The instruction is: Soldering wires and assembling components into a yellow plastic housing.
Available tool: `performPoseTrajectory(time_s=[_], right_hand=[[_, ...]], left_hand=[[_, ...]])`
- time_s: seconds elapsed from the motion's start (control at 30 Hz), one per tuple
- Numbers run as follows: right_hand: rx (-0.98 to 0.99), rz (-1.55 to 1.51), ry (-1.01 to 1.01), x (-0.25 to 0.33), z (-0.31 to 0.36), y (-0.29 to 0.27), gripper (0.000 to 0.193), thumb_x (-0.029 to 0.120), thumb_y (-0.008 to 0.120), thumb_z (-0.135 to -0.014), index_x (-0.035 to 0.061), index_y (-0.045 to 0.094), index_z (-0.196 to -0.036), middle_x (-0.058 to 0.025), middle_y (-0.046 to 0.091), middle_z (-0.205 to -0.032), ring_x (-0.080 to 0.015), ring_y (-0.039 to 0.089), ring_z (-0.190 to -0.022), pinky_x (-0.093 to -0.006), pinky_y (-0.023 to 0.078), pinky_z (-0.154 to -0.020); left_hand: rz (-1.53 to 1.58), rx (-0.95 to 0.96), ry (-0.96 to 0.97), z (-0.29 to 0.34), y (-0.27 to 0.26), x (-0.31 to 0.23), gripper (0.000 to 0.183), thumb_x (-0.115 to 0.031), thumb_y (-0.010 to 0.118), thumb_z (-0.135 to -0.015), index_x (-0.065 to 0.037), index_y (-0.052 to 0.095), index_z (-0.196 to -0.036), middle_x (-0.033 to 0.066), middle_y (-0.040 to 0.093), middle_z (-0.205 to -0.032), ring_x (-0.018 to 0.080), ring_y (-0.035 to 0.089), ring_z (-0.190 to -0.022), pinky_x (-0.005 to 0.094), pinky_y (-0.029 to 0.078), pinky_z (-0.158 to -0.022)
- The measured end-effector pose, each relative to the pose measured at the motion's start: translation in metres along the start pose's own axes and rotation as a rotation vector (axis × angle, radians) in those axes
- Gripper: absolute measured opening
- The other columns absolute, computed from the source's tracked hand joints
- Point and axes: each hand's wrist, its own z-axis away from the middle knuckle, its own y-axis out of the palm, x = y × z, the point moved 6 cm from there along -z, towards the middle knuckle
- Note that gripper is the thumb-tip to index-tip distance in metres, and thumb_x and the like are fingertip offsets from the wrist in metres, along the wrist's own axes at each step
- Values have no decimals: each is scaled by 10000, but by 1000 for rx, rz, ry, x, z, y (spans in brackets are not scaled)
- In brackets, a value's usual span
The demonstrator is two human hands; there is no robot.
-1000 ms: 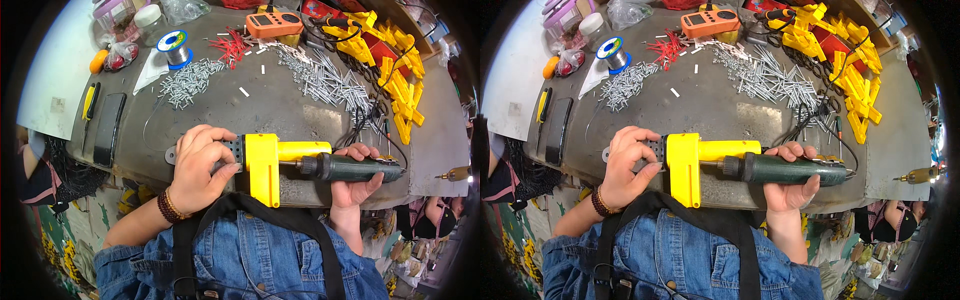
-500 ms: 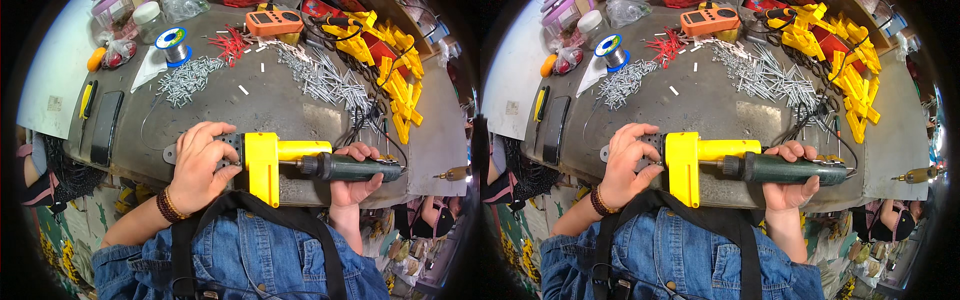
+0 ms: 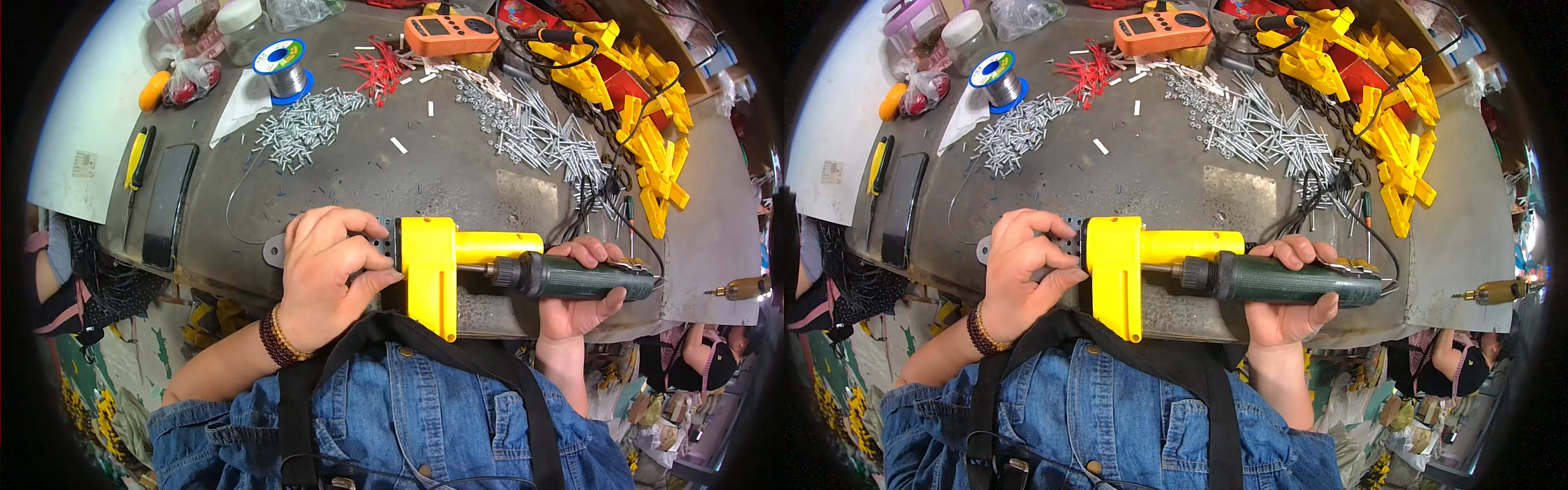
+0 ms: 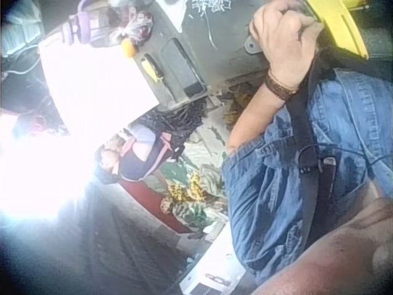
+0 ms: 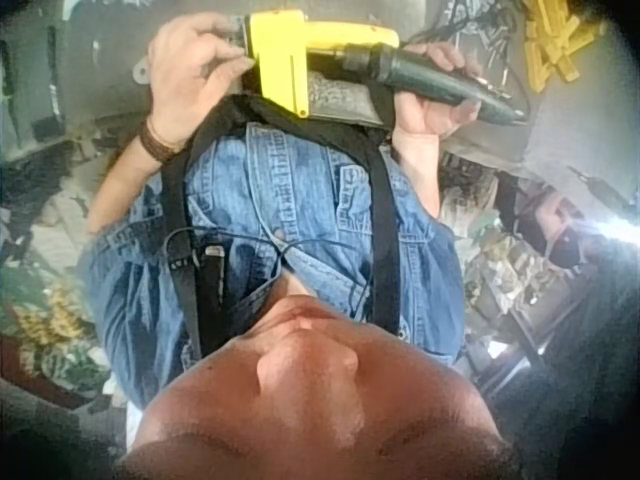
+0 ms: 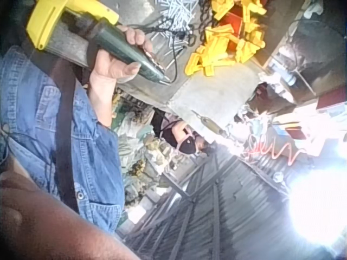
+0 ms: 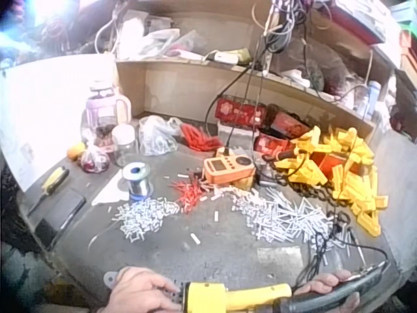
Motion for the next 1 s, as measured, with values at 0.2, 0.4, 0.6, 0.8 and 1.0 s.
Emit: performPoseTrajectory(time_s=[0.2, 0.4, 0.6, 0.8, 1.0], right_hand=[[117, -8, 8, 1, -4, 0, 538, 189, 888, -694, 254, 595, -1140, 58, 523, -1040, -101, 523, -977, -386, 342, -1098], [261, 67, 43, 6, -2, 12, 505, 213, 886, -716, 269, 605, -1132, 68, 537, -1073, -87, 529, -989, -381, 344, -1092], [95, 14, -39, 39, -31, 17, 471, 195, 827, -768, 227, 600, -1180, 37, 546, -1127, -117, 547, -1020, -463, 320, -1112], [40, 117, 18, 21, -38, 10, 487, 212, 796, -795, 224, 591, -1236, 2, 547, -1197, -141, 534, -1064, -465, 345, -1107], [36, 63, 42, 17, -40, 8, 476, 202, 790, -796, 214, 592, -1229, -8, 539, -1170, -144, 534, -1056, -459, 346, -1103]], left_hand=[[22, -33, 10, 1, 0, 1, 169, -171, 817, -694, -123, 660, -735, 8, 640, -857, 222, 566, -851, 376, 373, -829], [33, -21, -38, 0, 1, 0, 162, -136, 819, -638, -141, 658, -656, -27, 625, -829, 207, 574, -847, 368, 372, -869], [-35, -64, -19, -1, -3, -3, 366, -246, 848, -639, -114, 667, -928, 25, 668, -1068, 275, 562, -1086, 414, 375, -984], [-105, 117, -3, 4, 4, 4, 541, -387, 798, -746, -74, 570, -1123, 60, 641, -1286, 286, 516, -1279, 482, 290, -1089], [-95, 113, 9, 1, 4, 3, 517, -389, 783, -766, -62, 578, -1111, 60, 651, -1272, 278, 548, -1236, 457, 325, -1058]])
